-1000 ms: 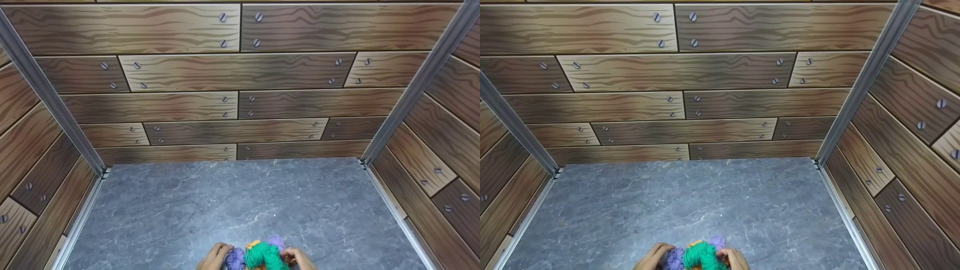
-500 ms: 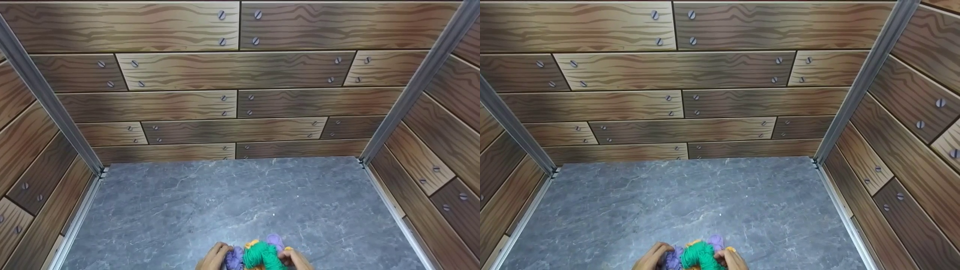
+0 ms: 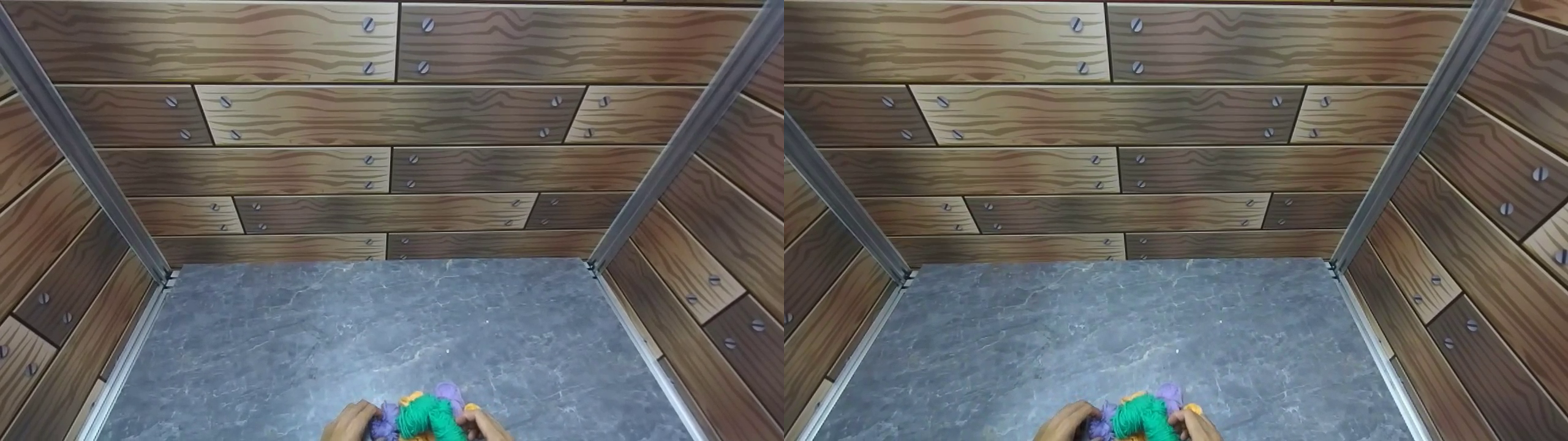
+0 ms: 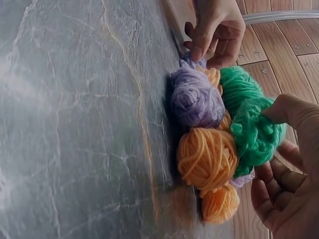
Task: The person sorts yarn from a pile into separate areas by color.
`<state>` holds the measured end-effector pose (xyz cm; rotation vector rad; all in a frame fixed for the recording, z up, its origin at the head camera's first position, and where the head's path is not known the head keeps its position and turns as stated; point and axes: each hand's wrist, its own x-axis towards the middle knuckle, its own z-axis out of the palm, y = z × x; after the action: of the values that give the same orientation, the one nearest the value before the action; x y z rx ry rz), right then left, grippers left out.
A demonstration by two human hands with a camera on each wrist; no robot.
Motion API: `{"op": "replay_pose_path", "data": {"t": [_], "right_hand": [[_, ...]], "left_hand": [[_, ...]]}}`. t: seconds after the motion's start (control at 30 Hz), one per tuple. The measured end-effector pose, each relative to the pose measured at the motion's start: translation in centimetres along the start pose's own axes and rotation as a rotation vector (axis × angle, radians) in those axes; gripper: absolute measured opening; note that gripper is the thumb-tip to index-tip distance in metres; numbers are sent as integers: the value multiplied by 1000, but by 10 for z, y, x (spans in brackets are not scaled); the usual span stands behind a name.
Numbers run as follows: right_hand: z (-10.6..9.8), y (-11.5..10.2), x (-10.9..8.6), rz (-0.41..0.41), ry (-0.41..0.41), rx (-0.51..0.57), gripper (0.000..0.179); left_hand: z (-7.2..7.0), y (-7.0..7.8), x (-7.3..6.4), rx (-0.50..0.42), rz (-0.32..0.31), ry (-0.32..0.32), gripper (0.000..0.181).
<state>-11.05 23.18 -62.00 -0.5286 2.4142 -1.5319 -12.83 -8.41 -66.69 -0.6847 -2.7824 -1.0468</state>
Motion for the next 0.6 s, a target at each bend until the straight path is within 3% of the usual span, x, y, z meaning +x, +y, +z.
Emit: {"op": "replay_pose_path", "data": {"t": [0.23,0.47,0.6], "right_hand": [[0,-3,-4,39,10,33,26],[-5,-2,-6,-6,-31,44,18],[-6,-4,-8,9,-41,57,19]], "left_hand": [[-6,3,6,-72,-126,-115,35],[-6,4,8,-64,-123,-120,26],[-6,5,9,-60,-128,-125,22]]}}
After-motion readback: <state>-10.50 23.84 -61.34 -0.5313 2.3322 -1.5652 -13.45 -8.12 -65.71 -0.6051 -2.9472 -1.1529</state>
